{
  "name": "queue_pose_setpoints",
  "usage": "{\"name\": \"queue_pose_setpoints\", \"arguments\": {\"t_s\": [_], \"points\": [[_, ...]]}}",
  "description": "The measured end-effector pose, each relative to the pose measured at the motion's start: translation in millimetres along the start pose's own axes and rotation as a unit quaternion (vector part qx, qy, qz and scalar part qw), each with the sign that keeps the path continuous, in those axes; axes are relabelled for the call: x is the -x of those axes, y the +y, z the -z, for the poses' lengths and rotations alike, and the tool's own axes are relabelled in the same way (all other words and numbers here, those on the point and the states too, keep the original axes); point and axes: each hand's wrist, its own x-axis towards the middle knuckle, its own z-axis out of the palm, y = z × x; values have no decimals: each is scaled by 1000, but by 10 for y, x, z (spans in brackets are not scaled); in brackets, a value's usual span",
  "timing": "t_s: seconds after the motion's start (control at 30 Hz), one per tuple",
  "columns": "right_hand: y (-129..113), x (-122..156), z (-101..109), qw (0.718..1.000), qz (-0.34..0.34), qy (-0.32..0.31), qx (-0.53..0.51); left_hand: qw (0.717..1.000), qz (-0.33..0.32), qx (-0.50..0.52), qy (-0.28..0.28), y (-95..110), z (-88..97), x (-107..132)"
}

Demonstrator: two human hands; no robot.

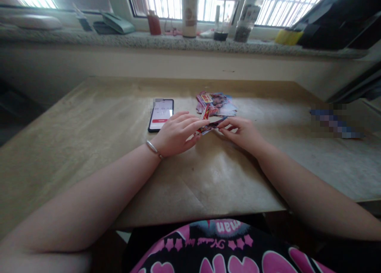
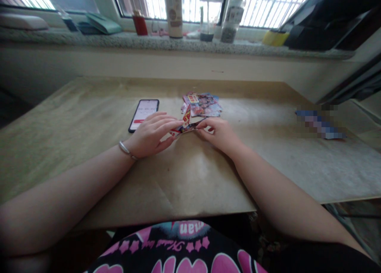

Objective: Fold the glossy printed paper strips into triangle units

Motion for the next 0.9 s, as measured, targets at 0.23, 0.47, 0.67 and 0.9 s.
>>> {"name": "queue_pose_setpoints", "arguments": {"t_s": [0.23,0.47,0.67,0.9], "points": [[102,-12,47,994,58,-73,63,996,76,-48,-23,-69,-21,45],[150,-4,41,989,37,-89,112,986,143,-87,-10,-87,-123,87],[134,15,33,987,29,-86,133,983,147,-88,-59,-42,-112,67],[126,15,42,976,82,-67,188,992,71,-34,-98,21,-80,32]]}}
